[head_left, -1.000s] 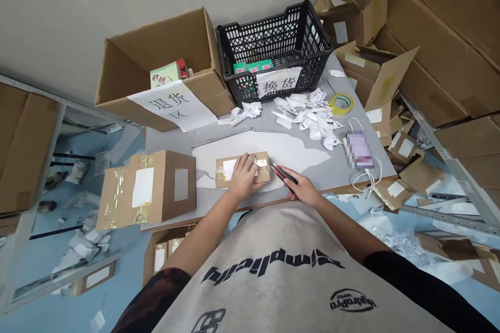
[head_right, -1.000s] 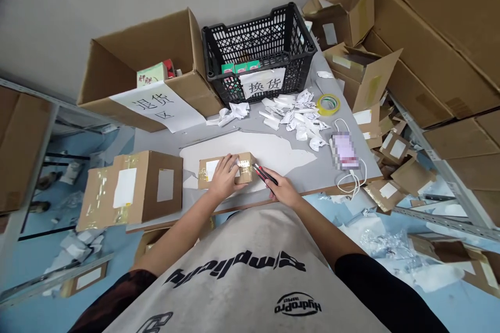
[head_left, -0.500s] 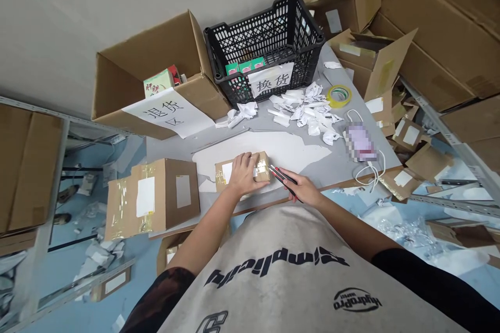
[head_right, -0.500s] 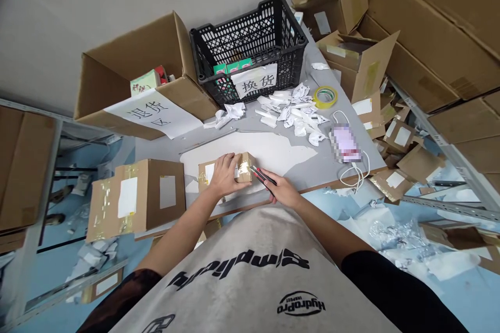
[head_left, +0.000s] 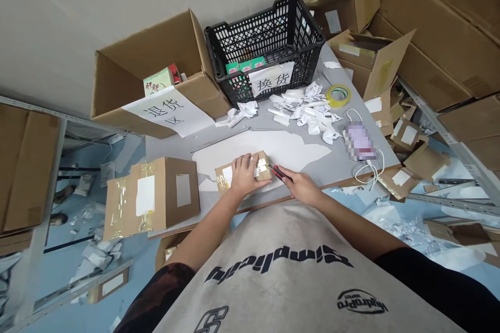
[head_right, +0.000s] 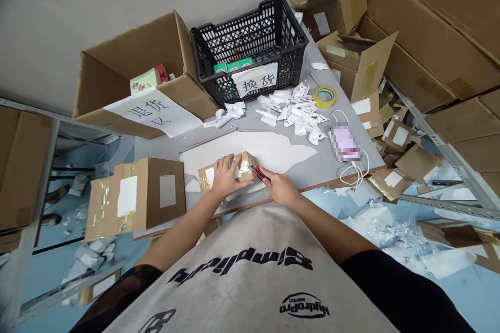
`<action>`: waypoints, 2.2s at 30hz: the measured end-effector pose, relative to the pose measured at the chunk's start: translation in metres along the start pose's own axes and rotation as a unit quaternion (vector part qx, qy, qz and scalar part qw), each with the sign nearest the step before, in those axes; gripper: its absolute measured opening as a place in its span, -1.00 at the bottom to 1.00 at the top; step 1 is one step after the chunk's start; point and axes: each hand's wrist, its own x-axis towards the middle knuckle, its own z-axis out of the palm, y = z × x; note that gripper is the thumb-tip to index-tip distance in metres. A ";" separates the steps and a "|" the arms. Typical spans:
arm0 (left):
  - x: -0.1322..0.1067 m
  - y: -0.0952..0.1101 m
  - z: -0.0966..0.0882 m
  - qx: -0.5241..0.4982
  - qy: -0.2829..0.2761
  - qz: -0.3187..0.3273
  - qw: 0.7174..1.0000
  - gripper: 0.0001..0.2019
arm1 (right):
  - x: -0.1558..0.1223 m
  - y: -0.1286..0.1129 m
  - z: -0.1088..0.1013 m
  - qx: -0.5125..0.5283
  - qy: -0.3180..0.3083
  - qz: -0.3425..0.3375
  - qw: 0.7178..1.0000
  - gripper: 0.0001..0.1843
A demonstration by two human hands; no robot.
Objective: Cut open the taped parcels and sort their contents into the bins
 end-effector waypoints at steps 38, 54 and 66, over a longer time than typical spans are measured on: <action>0.016 0.009 -0.022 0.001 -0.129 -0.021 0.991 -0.31 | 0.001 0.044 -0.038 -0.283 0.037 -0.218 0.933 -0.49; 0.007 0.007 -0.014 0.007 -0.101 0.003 0.995 -0.31 | 0.027 0.029 -0.053 -0.331 0.002 -0.326 0.886 -0.53; 0.003 0.011 -0.016 0.032 -0.091 0.010 0.995 -0.30 | 0.022 0.025 -0.044 -0.402 0.004 -0.307 0.863 -0.44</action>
